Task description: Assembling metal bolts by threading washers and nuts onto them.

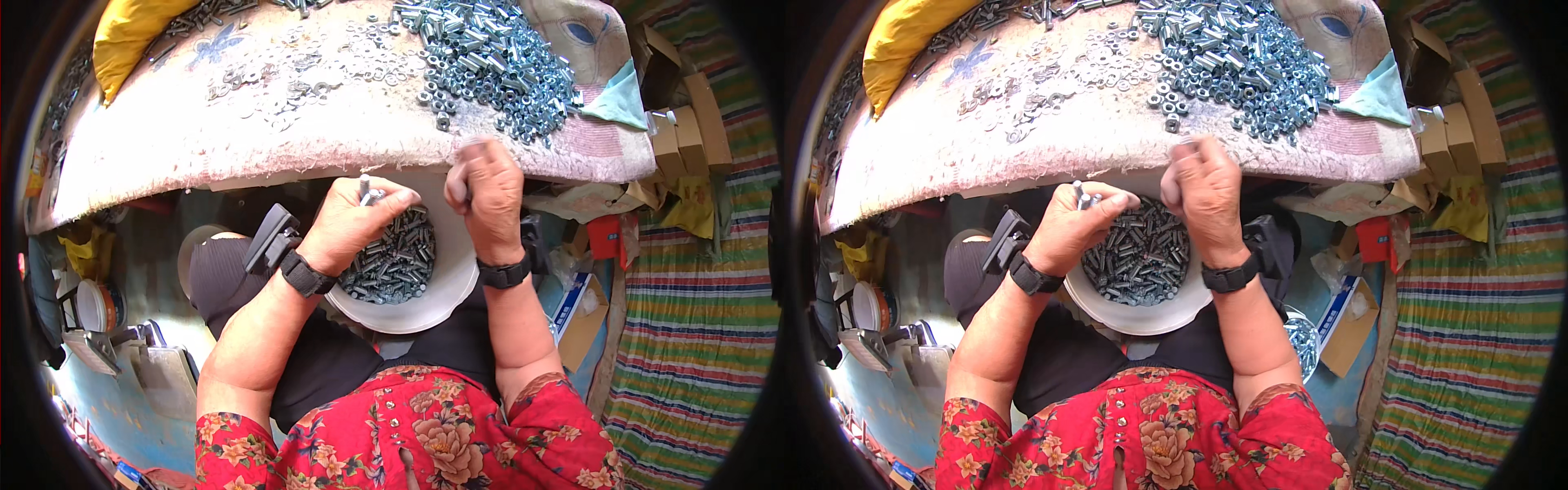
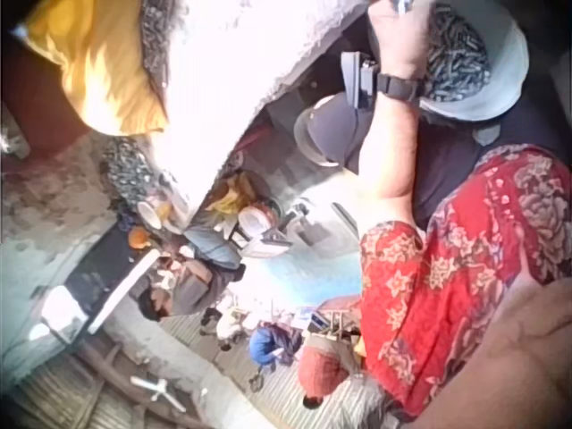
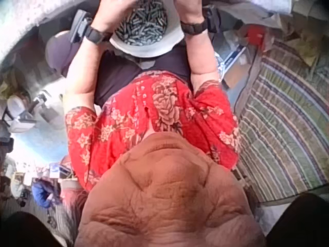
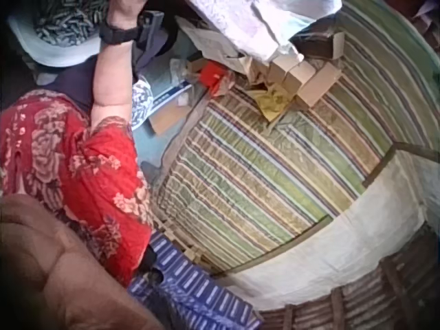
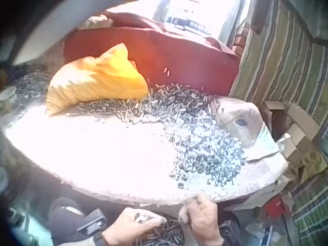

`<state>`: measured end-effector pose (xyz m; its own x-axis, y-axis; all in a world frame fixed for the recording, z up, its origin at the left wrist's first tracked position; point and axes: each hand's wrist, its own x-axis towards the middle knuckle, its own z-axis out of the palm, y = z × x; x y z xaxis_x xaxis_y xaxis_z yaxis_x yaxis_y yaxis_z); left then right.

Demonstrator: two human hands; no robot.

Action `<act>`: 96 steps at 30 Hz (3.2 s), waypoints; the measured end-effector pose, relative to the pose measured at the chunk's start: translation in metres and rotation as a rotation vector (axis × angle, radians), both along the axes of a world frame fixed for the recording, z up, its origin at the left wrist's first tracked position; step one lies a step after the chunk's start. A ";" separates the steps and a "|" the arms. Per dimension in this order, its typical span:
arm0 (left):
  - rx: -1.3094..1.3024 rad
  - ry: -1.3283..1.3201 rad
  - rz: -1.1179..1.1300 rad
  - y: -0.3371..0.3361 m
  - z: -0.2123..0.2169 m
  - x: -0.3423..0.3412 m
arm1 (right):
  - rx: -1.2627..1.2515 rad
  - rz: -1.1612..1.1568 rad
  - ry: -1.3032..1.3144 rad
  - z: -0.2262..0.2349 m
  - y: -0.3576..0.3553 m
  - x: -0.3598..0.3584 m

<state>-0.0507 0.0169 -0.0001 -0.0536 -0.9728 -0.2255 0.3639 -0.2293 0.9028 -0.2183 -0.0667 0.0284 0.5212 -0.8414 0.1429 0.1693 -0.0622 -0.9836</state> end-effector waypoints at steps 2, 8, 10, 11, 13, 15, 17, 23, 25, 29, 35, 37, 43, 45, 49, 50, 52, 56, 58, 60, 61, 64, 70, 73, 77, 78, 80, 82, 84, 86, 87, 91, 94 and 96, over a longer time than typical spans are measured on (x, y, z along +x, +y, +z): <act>0.063 0.084 0.067 -0.002 0.004 0.000 | -0.485 0.041 0.548 0.006 -0.006 0.003; 0.032 0.263 -0.046 -0.007 -0.006 0.007 | -0.603 0.209 0.471 0.012 -0.013 0.024; 0.010 0.268 -0.023 -0.007 -0.003 0.011 | -0.460 0.254 0.477 0.018 -0.023 0.027; -0.001 0.272 -0.012 -0.007 -0.001 0.013 | -0.390 0.291 0.504 0.024 -0.034 0.025; 0.042 0.310 0.084 -0.009 0.001 0.017 | -0.401 0.130 0.517 0.027 -0.066 0.023; 0.081 0.357 0.180 -0.010 0.001 0.019 | -0.648 -0.231 0.611 0.021 -0.115 0.020; 0.105 0.391 0.191 -0.013 -0.002 0.021 | -0.968 -0.464 0.831 0.009 -0.159 0.012; 0.135 0.449 0.236 -0.011 -0.002 0.027 | -1.145 -0.564 1.296 -0.006 -0.175 0.019; 0.133 0.456 0.249 -0.011 -0.002 0.028 | -1.053 -0.574 1.138 -0.001 -0.175 0.013; 0.109 0.440 0.251 -0.007 0.000 0.032 | -0.606 -0.193 0.568 0.031 -0.123 0.017; 0.019 0.349 0.166 -0.002 0.001 0.032 | -0.309 0.277 0.314 0.033 -0.051 0.033; -0.014 0.322 0.132 0.002 0.002 0.035 | -0.297 0.309 0.303 0.033 -0.047 0.035; -0.127 0.213 0.096 0.012 -0.002 0.047 | -0.136 0.358 0.399 0.045 -0.036 0.041; -0.138 0.147 0.145 0.016 -0.001 0.047 | -0.077 0.344 0.413 0.048 -0.026 0.053; -0.199 0.009 0.137 0.024 0.006 0.057 | -0.086 0.365 0.452 0.042 -0.015 0.074; -0.268 -0.094 0.173 0.025 0.005 0.058 | -0.111 0.379 0.466 0.040 -0.011 0.080; -0.406 -0.302 0.245 0.026 0.000 0.058 | -0.175 0.395 0.518 0.031 -0.003 0.090; -0.499 -0.573 0.295 0.031 -0.005 0.068 | -0.269 0.380 0.438 0.025 0.004 0.111; -0.302 -0.274 0.385 0.034 0.006 0.069 | -0.082 0.341 0.286 0.026 0.003 0.118; -0.216 -0.135 0.528 0.033 0.015 0.080 | -0.445 0.106 0.238 0.018 -0.021 0.129; -0.257 0.038 0.593 0.032 0.007 0.089 | -0.541 0.057 0.412 0.009 -0.030 0.136; -0.186 0.144 0.794 0.032 0.011 0.101 | -1.252 0.144 0.635 -0.018 -0.036 0.162; -0.125 0.175 0.814 0.030 0.012 0.100 | -1.334 0.237 1.054 -0.031 -0.073 0.205; -0.131 0.202 0.790 0.025 0.015 0.099 | -1.277 0.143 1.087 -0.039 -0.120 0.193; -0.131 0.233 0.785 0.027 0.016 0.101 | -1.261 0.094 1.141 -0.039 -0.128 0.154; -0.133 0.235 0.782 0.028 0.017 0.101 | -1.245 0.076 1.147 -0.040 -0.127 0.142; -0.124 0.239 0.764 0.027 0.017 0.099 | -1.244 0.071 1.214 -0.039 -0.114 0.126; -0.104 0.234 0.741 0.026 0.019 0.095 | -1.333 0.112 1.237 -0.050 -0.108 0.121; -0.098 0.225 0.729 0.026 0.018 0.095 | -1.228 0.106 1.207 -0.038 -0.074 0.148; -0.119 0.215 0.724 0.025 0.020 0.093 | -1.113 0.143 1.004 -0.039 -0.061 0.176; -0.139 0.213 0.727 0.022 0.019 0.092 | -1.161 0.174 0.992 -0.043 -0.066 0.193; -0.104 0.175 0.761 0.023 0.018 0.095 | -1.159 0.277 0.793 -0.037 -0.062 0.224; -0.099 0.171 0.740 0.021 0.022 0.094 | -1.030 0.187 0.424 -0.030 -0.082 0.209; -0.104 0.173 0.739 0.024 0.021 0.094 | -1.075 -0.038 0.373 0.003 -0.092 0.175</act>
